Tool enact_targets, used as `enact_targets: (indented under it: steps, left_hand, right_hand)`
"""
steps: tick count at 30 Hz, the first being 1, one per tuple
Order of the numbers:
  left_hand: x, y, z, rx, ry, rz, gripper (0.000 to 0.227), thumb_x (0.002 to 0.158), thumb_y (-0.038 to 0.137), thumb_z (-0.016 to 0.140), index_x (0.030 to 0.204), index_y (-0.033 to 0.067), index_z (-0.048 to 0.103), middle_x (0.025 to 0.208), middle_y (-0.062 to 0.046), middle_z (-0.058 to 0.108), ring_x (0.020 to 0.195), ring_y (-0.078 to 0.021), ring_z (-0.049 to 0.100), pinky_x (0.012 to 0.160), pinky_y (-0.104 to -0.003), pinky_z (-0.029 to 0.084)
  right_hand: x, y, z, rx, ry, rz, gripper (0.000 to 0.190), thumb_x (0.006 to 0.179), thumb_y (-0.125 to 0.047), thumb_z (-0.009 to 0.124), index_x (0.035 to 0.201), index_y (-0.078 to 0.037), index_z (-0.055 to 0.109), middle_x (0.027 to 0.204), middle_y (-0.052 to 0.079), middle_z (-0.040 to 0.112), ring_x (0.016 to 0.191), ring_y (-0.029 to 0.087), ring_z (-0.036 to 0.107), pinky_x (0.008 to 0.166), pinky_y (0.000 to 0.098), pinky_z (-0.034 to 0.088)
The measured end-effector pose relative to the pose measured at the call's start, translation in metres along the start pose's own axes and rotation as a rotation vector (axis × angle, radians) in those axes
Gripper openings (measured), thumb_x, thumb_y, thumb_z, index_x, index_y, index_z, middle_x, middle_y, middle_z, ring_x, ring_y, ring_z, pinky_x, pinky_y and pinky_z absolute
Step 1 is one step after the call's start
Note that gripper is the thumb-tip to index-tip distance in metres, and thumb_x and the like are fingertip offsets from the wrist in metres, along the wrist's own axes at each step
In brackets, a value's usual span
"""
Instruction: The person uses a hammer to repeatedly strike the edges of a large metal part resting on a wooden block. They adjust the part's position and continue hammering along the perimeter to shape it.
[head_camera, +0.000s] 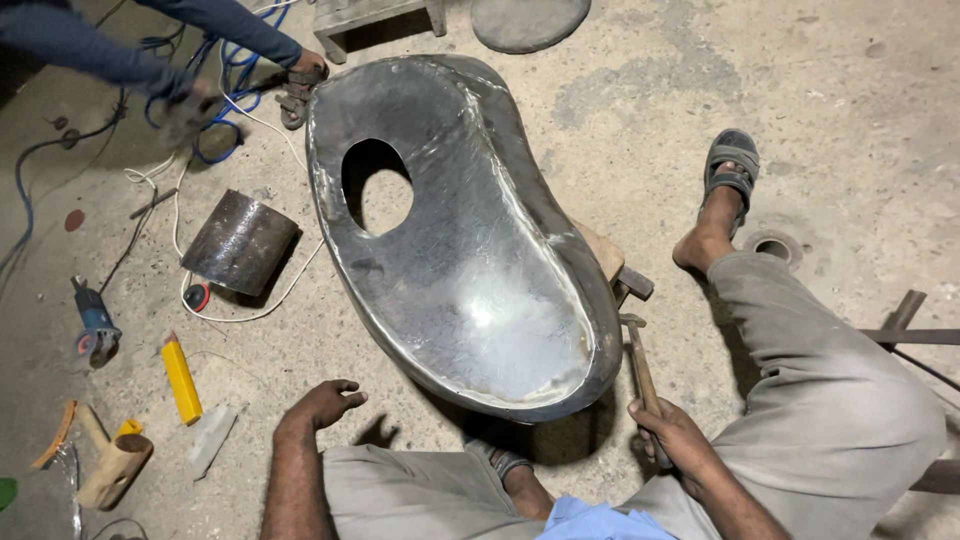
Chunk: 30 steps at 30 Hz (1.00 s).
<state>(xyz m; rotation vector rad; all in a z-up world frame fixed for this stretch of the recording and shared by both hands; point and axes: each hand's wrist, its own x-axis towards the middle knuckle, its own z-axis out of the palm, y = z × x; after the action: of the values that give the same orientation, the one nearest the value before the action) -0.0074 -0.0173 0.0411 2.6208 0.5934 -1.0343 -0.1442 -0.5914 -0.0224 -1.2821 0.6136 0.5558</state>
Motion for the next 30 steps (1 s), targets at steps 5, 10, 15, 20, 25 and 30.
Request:
enact_targets:
  steps: [5, 10, 15, 20, 25, 30]
  left_hand:
    - [-0.003, 0.006, -0.004, 0.002, -0.015, 0.028, 0.061, 0.090, 0.049, 0.072, 0.142, 0.0196, 0.063, 0.137, -0.014, 0.071, 0.127, -0.0287, 0.069, 0.115, -0.045, 0.048]
    - [-0.014, 0.028, -0.007, -0.007, -0.008, -0.083, 0.061, 0.092, 0.049, 0.071, 0.145, 0.0214, 0.061, 0.142, -0.011, 0.065, 0.136, -0.0282, 0.058, 0.119, -0.051, 0.040]
    - [-0.020, 0.032, -0.011, 0.018, -0.005, -0.047, 0.061, 0.092, 0.049, 0.071, 0.144, 0.0197, 0.061, 0.140, -0.012, 0.067, 0.132, -0.0280, 0.062, 0.117, -0.047, 0.044]
    - [-0.025, 0.034, -0.020, 0.229, 0.316, 0.033, 0.050, 0.098, 0.045, 0.064, 0.141, 0.0218, 0.066, 0.134, -0.010, 0.072, 0.124, -0.0280, 0.067, 0.110, -0.045, 0.051]
    - [-0.060, 0.092, -0.014, 0.017, 0.995, 0.672, 0.055, 0.098, 0.049, 0.064, 0.132, 0.0058, 0.069, 0.134, -0.018, 0.067, 0.125, -0.0317, 0.059, 0.106, -0.054, 0.041]
    - [-0.109, 0.157, 0.025, 0.143, 0.759, 1.002, 0.051, 0.092, 0.057, 0.069, 0.116, 0.0116, 0.076, 0.124, -0.009, 0.073, 0.119, -0.0257, 0.068, 0.112, -0.054, 0.044]
  right_hand:
    - [-0.004, -0.006, 0.000, 0.007, -0.011, 0.005, 0.021, 0.094, -0.027, 0.065, 0.098, -0.007, 0.061, 0.064, 0.000, 0.050, 0.050, 0.012, 0.046, 0.043, 0.0272, 0.035]
    - [-0.011, -0.012, 0.001, 0.015, -0.009, 0.034, 0.024, 0.094, -0.028, 0.066, 0.103, -0.006, 0.061, 0.064, 0.001, 0.051, 0.050, 0.013, 0.045, 0.044, 0.0283, 0.035]
    - [-0.008, -0.015, 0.002, -0.025, 0.031, 0.088, 0.031, 0.094, -0.032, 0.067, 0.107, -0.005, 0.062, 0.067, 0.001, 0.052, 0.052, 0.012, 0.045, 0.046, 0.0289, 0.036]
    - [0.001, -0.002, 0.001, -0.040, 0.008, 0.051, 0.032, 0.092, -0.034, 0.067, 0.106, -0.006, 0.065, 0.066, 0.002, 0.054, 0.052, 0.011, 0.045, 0.047, 0.0268, 0.038]
    - [0.012, 0.005, -0.003, -0.008, -0.004, 0.057, 0.034, 0.093, -0.033, 0.070, 0.100, -0.003, 0.058, 0.066, 0.001, 0.048, 0.051, 0.013, 0.043, 0.044, 0.0301, 0.033]
    - [0.015, 0.007, 0.000, -0.061, 0.070, 0.081, 0.029, 0.091, -0.035, 0.067, 0.102, -0.008, 0.063, 0.066, -0.001, 0.049, 0.051, 0.012, 0.044, 0.045, 0.0278, 0.032]
